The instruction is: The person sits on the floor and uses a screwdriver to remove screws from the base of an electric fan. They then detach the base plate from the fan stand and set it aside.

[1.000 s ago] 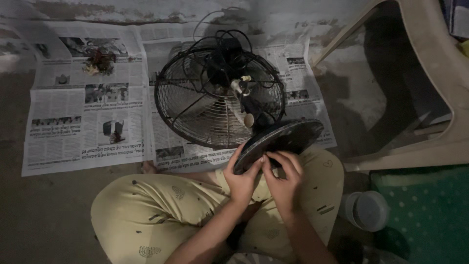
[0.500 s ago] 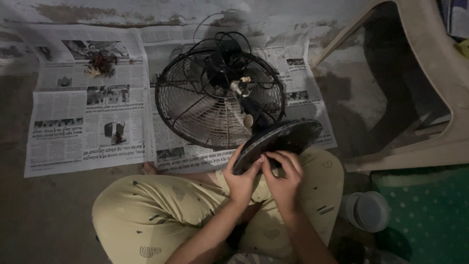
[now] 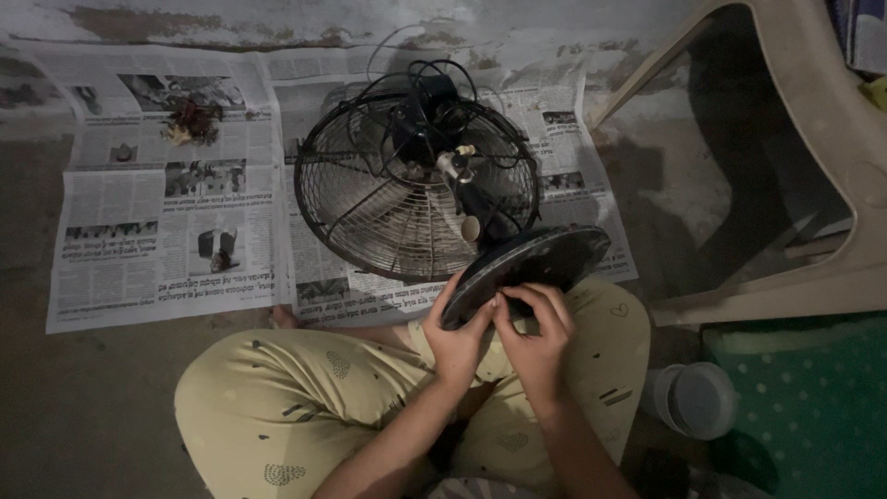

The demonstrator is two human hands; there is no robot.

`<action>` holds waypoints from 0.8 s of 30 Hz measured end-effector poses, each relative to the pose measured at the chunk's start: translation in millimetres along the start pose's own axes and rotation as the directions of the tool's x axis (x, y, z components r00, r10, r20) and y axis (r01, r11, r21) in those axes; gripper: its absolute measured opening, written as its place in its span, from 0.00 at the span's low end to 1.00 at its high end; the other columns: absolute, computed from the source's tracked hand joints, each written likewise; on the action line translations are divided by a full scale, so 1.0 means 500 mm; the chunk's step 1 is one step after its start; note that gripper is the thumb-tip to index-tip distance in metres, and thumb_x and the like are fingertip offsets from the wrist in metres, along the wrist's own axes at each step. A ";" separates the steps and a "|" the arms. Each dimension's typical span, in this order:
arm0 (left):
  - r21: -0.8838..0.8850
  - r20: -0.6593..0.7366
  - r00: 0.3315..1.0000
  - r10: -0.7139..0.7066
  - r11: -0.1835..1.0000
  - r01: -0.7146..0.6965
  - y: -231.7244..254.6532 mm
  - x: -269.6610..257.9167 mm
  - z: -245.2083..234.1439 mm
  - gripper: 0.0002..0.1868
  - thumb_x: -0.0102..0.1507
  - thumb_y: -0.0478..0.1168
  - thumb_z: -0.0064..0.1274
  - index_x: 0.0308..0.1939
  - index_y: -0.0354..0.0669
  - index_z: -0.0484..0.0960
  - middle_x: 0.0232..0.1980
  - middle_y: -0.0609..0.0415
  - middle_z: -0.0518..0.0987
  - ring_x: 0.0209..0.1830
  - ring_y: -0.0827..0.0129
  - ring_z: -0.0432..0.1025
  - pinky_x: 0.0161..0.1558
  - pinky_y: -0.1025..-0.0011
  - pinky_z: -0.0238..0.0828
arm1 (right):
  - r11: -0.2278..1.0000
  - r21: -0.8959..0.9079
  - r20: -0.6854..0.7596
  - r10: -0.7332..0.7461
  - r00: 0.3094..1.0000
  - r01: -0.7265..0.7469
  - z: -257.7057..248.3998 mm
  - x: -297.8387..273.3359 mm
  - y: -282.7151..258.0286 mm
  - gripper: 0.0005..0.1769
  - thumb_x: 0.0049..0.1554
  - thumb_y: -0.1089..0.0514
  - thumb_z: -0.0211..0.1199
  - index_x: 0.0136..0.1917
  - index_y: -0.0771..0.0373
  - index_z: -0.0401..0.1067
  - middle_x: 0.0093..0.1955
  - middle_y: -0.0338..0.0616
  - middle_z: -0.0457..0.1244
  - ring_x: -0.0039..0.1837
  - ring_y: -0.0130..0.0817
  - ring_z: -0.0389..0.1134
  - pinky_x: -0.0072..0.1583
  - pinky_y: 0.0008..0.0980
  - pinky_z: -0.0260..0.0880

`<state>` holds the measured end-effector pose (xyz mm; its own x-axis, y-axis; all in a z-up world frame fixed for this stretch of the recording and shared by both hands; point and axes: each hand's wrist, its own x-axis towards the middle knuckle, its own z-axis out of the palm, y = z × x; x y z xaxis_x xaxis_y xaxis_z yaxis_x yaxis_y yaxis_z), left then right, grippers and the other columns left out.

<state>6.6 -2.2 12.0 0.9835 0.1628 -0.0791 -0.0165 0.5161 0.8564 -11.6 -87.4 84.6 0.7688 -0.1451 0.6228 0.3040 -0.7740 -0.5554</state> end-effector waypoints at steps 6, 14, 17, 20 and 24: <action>0.011 0.003 0.999 0.038 0.999 -0.038 -0.009 -0.001 -0.006 0.28 0.58 0.27 0.65 0.62 0.28 0.78 0.54 0.49 0.84 0.52 0.71 0.77 0.56 0.73 0.75 | 1.000 -0.002 -0.009 0.010 1.000 -0.010 -0.003 0.002 -0.008 0.11 0.51 0.68 0.73 0.48 0.68 0.77 0.49 0.49 0.68 0.52 0.41 0.72 0.54 0.35 0.73; -0.054 0.003 1.000 -0.018 0.998 0.018 -0.024 -0.001 -0.009 0.28 0.58 0.25 0.63 0.63 0.27 0.78 0.52 0.49 0.84 0.50 0.70 0.78 0.54 0.72 0.75 | 0.999 0.021 -0.039 0.044 0.998 -0.043 -0.004 0.005 -0.018 0.11 0.51 0.67 0.73 0.48 0.67 0.76 0.50 0.49 0.68 0.52 0.41 0.72 0.53 0.35 0.73; -0.039 -0.007 1.000 -0.018 0.999 0.017 -0.030 0.000 -0.014 0.28 0.57 0.25 0.63 0.63 0.27 0.77 0.53 0.49 0.84 0.51 0.71 0.78 0.55 0.73 0.75 | 0.997 0.021 -0.038 0.074 0.997 -0.073 0.002 0.001 -0.018 0.10 0.52 0.67 0.74 0.47 0.66 0.76 0.49 0.48 0.68 0.50 0.40 0.73 0.52 0.34 0.74; -0.040 -0.002 1.000 -0.011 0.999 0.011 -0.038 0.001 -0.013 0.28 0.57 0.25 0.63 0.63 0.27 0.78 0.53 0.48 0.84 0.50 0.70 0.78 0.55 0.73 0.76 | 0.999 0.004 -0.048 0.042 0.998 -0.042 0.003 0.000 -0.011 0.10 0.52 0.67 0.73 0.48 0.66 0.76 0.50 0.49 0.68 0.51 0.42 0.73 0.53 0.35 0.74; -0.034 -0.027 0.999 -0.026 0.999 0.025 -0.038 0.002 -0.011 0.30 0.56 0.25 0.65 0.63 0.29 0.77 0.52 0.49 0.84 0.49 0.70 0.78 0.53 0.73 0.76 | 0.999 -0.003 -0.031 0.053 0.998 -0.054 0.004 -0.003 -0.004 0.11 0.51 0.67 0.73 0.48 0.66 0.76 0.50 0.49 0.68 0.51 0.43 0.73 0.53 0.36 0.74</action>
<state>6.8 -7.1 -7.2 0.9784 0.1716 -0.1153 0.0024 0.5486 0.8361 -12.2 -84.3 83.6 0.7664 -0.2050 0.6088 0.2609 -0.7667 -0.5866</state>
